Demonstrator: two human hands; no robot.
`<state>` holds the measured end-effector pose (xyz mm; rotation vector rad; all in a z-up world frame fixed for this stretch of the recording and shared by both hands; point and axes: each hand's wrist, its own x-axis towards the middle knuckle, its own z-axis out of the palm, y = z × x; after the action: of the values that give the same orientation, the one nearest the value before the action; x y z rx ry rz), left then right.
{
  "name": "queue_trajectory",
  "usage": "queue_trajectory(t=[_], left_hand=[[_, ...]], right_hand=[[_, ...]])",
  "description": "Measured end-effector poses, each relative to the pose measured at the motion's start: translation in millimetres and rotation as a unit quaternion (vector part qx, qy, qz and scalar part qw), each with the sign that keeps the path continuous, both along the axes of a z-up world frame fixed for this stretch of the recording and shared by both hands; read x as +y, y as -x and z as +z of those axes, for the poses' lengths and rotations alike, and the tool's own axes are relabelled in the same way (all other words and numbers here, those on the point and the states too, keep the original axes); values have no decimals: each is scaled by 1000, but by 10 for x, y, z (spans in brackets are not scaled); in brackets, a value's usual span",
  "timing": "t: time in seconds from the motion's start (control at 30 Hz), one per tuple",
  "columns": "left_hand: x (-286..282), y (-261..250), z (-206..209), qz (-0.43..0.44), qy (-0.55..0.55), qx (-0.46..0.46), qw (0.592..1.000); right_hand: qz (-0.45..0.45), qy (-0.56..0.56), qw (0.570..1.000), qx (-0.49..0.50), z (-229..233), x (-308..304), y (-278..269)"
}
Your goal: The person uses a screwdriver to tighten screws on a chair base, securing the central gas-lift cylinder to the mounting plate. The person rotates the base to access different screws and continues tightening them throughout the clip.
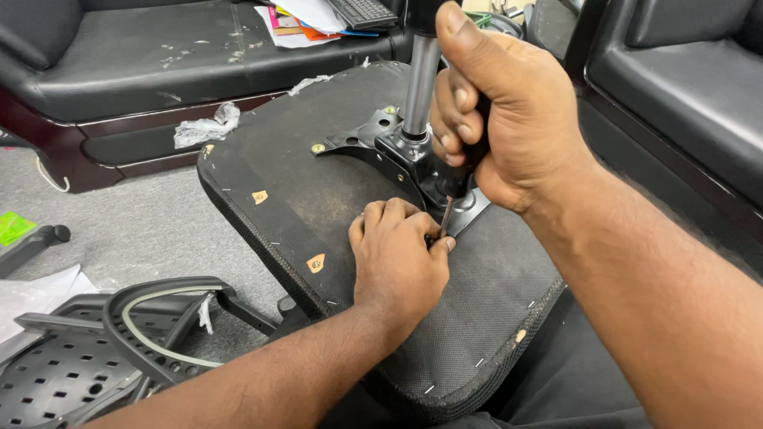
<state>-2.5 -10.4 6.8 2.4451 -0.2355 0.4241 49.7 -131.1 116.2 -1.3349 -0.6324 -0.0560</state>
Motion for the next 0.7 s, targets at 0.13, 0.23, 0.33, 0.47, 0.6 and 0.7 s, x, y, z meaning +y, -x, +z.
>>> queue_trajectory(t=[0.13,0.23,0.33,0.47,0.6,0.7], left_hand=[[-35,1,14,0,-21,21,1000],[-36,15,10,6,-18,20,1000],[-42,12,26,6,-15,18,1000],[-36,27,8,10,-14,5,1000],[-38,13,1,12,-10,1,1000],[-52,0,-24,19,-3,5,1000]], right_hand=[[-73,-16,997,9,-45,11,23],[-88,-41,995,10,-60,51,6],[-98,-51,994,13,-34,66,-20],[-120,-38,992,25,-16,71,-49],[-158,-14,987,-3,-39,72,-84],[-5,-21,1000,-4,-40,-42,-114]])
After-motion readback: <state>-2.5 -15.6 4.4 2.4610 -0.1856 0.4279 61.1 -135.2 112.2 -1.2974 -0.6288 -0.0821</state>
